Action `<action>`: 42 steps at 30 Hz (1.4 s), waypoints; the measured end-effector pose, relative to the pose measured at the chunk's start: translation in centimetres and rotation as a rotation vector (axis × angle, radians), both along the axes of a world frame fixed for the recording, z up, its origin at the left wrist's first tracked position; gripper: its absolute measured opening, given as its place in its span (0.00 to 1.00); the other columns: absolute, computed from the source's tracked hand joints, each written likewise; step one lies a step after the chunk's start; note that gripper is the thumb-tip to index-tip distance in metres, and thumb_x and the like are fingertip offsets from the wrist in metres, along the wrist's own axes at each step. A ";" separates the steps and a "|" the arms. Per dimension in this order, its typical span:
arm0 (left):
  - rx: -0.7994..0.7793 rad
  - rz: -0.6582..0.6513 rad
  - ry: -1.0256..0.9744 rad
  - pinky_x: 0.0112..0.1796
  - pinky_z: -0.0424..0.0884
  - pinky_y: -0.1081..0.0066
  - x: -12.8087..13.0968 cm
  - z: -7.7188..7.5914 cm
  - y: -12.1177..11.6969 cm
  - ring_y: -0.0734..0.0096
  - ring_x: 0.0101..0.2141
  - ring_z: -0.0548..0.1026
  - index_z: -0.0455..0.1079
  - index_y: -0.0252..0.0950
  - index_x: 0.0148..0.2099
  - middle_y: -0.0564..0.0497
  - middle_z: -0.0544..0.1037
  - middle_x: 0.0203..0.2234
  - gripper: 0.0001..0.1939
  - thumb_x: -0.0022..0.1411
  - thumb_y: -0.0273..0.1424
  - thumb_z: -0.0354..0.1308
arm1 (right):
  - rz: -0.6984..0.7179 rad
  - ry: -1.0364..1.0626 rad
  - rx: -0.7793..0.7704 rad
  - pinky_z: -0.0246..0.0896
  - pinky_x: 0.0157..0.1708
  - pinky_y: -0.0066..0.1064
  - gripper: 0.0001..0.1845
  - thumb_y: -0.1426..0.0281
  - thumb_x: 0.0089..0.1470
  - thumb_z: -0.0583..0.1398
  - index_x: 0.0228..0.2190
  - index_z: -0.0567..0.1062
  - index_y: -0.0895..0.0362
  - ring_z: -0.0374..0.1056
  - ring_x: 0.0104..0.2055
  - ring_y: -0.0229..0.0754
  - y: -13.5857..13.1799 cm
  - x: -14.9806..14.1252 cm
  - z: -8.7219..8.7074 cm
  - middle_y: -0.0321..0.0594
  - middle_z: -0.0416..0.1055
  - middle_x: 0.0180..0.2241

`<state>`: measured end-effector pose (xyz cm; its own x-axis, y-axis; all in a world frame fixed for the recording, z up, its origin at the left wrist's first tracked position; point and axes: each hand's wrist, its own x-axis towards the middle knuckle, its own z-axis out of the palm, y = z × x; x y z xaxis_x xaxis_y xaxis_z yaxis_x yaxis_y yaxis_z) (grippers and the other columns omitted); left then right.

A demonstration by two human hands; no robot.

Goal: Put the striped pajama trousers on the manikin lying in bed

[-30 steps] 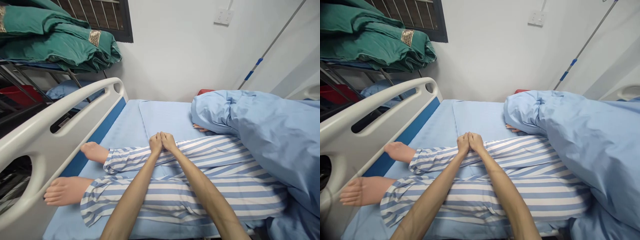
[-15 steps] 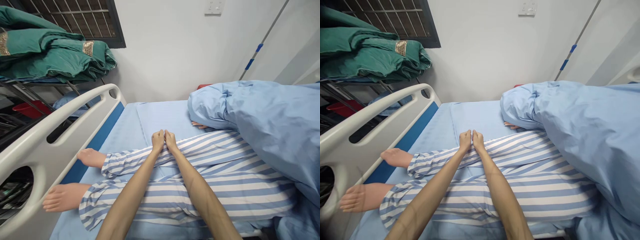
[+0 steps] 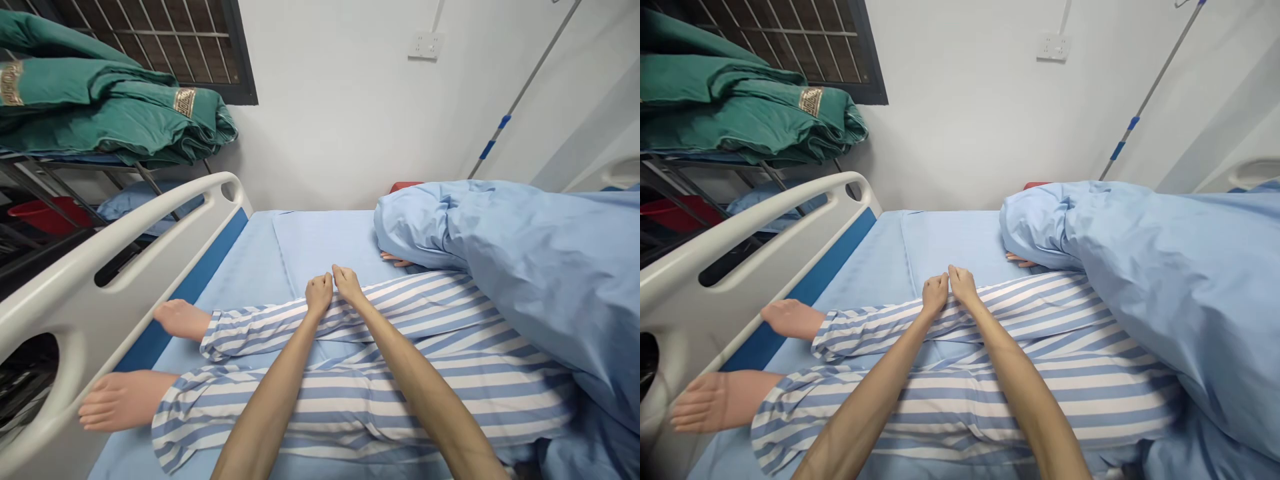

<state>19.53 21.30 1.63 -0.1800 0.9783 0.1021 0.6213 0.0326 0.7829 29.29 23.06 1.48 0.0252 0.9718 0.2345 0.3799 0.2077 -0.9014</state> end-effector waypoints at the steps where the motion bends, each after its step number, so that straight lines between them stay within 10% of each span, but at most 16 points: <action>1: -0.001 0.007 -0.008 0.30 0.52 0.69 0.0 -0.1 0.0 0.70 0.23 0.62 0.60 0.39 0.17 0.51 0.67 0.16 0.25 0.69 0.34 0.45 | 0.014 -0.045 0.011 0.48 0.27 0.30 0.29 0.50 0.60 0.47 0.15 0.58 0.53 0.53 0.23 0.36 -0.1 0.6 0.2 0.32 0.55 0.15; 8: 0.040 0.007 -0.033 0.29 0.49 0.68 0.0 -0.3 0.1 0.73 0.22 0.56 0.52 0.39 0.15 0.54 0.58 0.13 0.25 0.66 0.33 0.46 | -0.019 0.004 0.030 0.47 0.26 0.29 0.30 0.48 0.60 0.46 0.15 0.57 0.53 0.53 0.22 0.36 -0.9 3.0 -1.0 0.31 0.55 0.15; 16: 0.097 0.040 -0.352 0.25 0.52 0.71 4.2 2.6 2.0 0.76 0.20 0.53 0.47 0.40 0.17 0.58 0.51 0.14 0.23 0.64 0.32 0.47 | -0.021 0.212 0.044 0.49 0.26 0.30 0.29 0.47 0.59 0.46 0.16 0.59 0.53 0.54 0.22 0.36 0.0 3.1 -1.7 0.32 0.56 0.16; 32: 0.020 0.005 -0.064 0.32 0.57 0.70 5.7 -0.4 0.7 0.71 0.25 0.65 0.64 0.38 0.21 0.49 0.71 0.20 0.25 0.71 0.35 0.41 | -0.111 -0.106 0.011 0.49 0.28 0.28 0.25 0.60 0.64 0.49 0.17 0.63 0.54 0.58 0.25 0.37 -0.6 3.9 0.5 0.35 0.65 0.18; 37: 0.012 0.016 -0.018 0.31 0.56 0.71 6.0 -0.3 0.5 0.70 0.25 0.65 0.60 0.38 0.19 0.50 0.70 0.19 0.25 0.71 0.34 0.43 | -0.056 -0.281 0.041 0.46 0.28 0.29 0.25 0.62 0.65 0.50 0.16 0.61 0.54 0.55 0.24 0.37 -0.6 5.9 2.5 0.34 0.61 0.17; 42: 0.040 0.044 -0.041 0.29 0.54 0.70 6.0 -0.4 0.3 0.72 0.22 0.59 0.53 0.39 0.17 0.53 0.62 0.14 0.26 0.69 0.33 0.45 | -0.097 -0.171 0.052 0.44 0.28 0.30 0.25 0.61 0.64 0.48 0.17 0.58 0.53 0.54 0.24 0.37 -0.8 7.1 0.7 0.32 0.58 0.17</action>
